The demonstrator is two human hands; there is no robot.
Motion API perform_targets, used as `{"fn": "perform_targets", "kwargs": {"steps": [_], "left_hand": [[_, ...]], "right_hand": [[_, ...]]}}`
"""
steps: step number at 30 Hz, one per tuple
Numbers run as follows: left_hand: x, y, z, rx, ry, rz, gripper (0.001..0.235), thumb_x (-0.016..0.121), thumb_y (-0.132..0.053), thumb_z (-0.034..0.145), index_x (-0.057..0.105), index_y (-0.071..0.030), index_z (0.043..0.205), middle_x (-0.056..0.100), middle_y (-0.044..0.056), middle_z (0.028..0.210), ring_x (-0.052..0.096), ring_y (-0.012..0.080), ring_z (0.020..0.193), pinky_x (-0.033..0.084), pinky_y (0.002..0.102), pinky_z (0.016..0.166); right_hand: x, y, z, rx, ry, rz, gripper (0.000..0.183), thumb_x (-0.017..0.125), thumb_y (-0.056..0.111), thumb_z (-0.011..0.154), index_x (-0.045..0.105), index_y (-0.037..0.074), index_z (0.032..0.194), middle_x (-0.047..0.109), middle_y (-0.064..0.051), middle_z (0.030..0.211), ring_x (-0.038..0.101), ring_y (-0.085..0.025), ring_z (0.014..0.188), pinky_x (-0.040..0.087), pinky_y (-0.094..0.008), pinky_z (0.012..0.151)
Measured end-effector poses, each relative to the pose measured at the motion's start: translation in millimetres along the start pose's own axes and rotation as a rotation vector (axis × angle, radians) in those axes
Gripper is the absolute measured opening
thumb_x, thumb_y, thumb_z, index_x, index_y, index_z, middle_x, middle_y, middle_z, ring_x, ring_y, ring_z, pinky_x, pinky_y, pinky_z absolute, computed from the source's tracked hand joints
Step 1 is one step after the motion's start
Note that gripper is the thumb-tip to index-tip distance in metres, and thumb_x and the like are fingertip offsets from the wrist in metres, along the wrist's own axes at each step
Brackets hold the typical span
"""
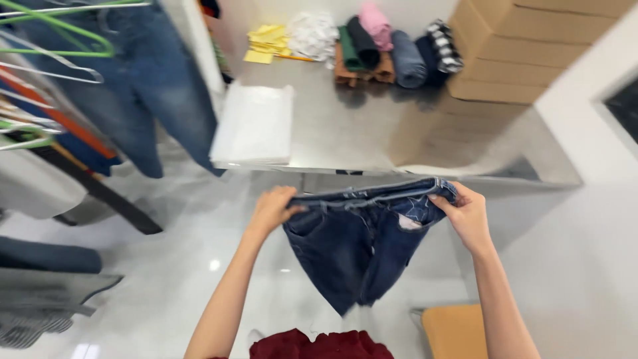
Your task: The person takes a black garment, a pink dress, a pink top, and two pairs of jeans from a clothing rack. They fold each item by hand on a metal table and place them into a neat stack alongside other folded clothes.
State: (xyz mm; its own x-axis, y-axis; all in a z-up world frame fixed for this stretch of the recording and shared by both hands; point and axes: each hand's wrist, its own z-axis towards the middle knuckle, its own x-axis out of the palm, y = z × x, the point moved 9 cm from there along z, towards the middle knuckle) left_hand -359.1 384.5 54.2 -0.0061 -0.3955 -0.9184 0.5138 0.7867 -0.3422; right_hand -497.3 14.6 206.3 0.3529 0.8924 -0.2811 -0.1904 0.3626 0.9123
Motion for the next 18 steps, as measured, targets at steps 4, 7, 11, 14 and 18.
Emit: {"fn": "perform_targets", "kwargs": {"steps": [4, 7, 11, 14, 18], "left_hand": [[-16, -40, 15, 0.026, -0.278, 0.050, 0.038, 0.081, -0.051, 0.077, 0.059, -0.022, 0.090, 0.065, -0.005, 0.085, 0.063, 0.0180, 0.097, 0.050, 0.041, 0.094], [-30, -50, 14, -0.126, -0.415, -0.201, 0.048, 0.088, -0.053, 0.071, 0.055, -0.022, 0.087, 0.062, -0.002, 0.078, 0.067, 0.0197, 0.082, 0.054, 0.034, 0.074], [-62, -90, 6, -0.196, -0.141, -0.775, 0.046, 0.092, -0.025, 0.067, 0.060, -0.012, 0.098, 0.061, 0.005, 0.088, 0.062, 0.0236, 0.087, 0.051, 0.035, 0.082], [-89, -125, -6, -0.097, 0.128, -0.867, 0.028, 0.084, -0.003, 0.075, 0.067, -0.009, 0.097, 0.062, 0.000, 0.094, 0.057, 0.0144, 0.087, 0.048, 0.029, 0.082], [-106, -142, -11, 0.027, 0.109, -0.658, 0.016, 0.078, -0.011, 0.084, 0.071, -0.013, 0.098, 0.061, -0.002, 0.096, 0.053, 0.0116, 0.086, 0.050, 0.027, 0.079]], "right_hand": [[-66, -13, -23, 0.014, -0.043, -0.019, 0.015, 0.076, -0.002, 0.088, 0.075, 0.004, 0.102, 0.071, -0.005, 0.082, 0.059, -0.007, 0.078, 0.054, -0.027, 0.079], [-106, -18, -36, -0.002, -0.051, -0.044, 0.013, 0.076, -0.001, 0.089, 0.075, 0.005, 0.101, 0.070, -0.004, 0.081, 0.057, -0.007, 0.079, 0.053, -0.027, 0.079], [-143, -1, -47, 0.032, -0.013, -0.043, 0.014, 0.078, -0.005, 0.084, 0.076, 0.001, 0.097, 0.070, -0.007, 0.077, 0.059, -0.010, 0.074, 0.056, -0.031, 0.074], [-165, -17, -60, 0.152, 0.107, -0.042, 0.016, 0.080, -0.003, 0.079, 0.078, -0.003, 0.095, 0.076, -0.009, 0.084, 0.066, -0.014, 0.078, 0.058, -0.031, 0.073], [-173, -25, -74, 0.329, 0.180, -0.056, 0.021, 0.079, -0.002, 0.076, 0.081, -0.009, 0.097, 0.082, -0.015, 0.094, 0.074, -0.023, 0.087, 0.059, -0.035, 0.078]]}}
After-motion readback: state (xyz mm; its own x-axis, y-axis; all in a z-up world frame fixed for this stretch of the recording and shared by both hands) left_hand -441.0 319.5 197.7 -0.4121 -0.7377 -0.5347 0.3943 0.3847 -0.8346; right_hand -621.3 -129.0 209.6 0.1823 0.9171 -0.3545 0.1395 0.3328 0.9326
